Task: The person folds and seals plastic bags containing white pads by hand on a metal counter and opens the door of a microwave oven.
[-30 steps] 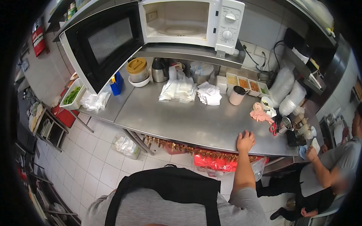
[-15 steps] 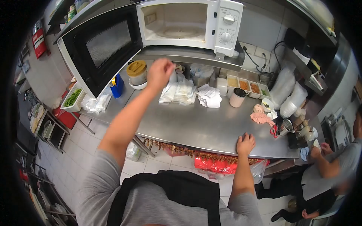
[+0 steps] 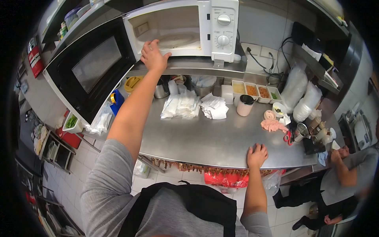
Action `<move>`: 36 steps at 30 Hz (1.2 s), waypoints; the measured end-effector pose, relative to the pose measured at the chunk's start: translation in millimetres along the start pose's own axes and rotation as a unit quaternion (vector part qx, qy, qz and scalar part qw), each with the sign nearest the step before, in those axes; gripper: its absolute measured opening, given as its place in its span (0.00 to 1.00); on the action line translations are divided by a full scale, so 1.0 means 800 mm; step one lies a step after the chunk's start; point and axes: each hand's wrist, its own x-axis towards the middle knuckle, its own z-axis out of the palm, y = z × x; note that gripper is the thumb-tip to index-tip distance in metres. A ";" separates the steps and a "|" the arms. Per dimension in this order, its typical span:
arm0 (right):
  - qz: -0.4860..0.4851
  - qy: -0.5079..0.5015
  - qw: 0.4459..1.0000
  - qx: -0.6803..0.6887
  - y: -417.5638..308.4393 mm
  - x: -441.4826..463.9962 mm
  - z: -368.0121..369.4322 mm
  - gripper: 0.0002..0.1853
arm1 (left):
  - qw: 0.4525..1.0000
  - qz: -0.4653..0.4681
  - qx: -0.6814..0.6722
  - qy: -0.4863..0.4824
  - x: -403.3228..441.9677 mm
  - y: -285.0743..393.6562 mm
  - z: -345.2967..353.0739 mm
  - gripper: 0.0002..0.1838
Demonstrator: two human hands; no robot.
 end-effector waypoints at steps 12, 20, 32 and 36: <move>-0.003 0.010 1.000 0.001 0.001 0.000 0.006 0.21 | 0.999 0.012 -0.020 0.024 0.004 -0.003 0.006 0.41; -0.007 -0.007 1.000 -0.004 -0.001 0.000 0.001 0.20 | 1.000 -0.012 -0.002 0.004 0.007 -0.002 0.004 0.44; 0.004 -0.009 1.000 0.000 0.003 -0.001 0.003 0.20 | 0.937 0.270 -0.221 -0.010 -0.157 -0.047 -0.043 0.13; -0.019 0.009 1.000 -0.022 0.009 -0.008 0.005 0.20 | 0.882 0.212 -0.151 -0.392 -0.410 -0.149 -0.131 0.07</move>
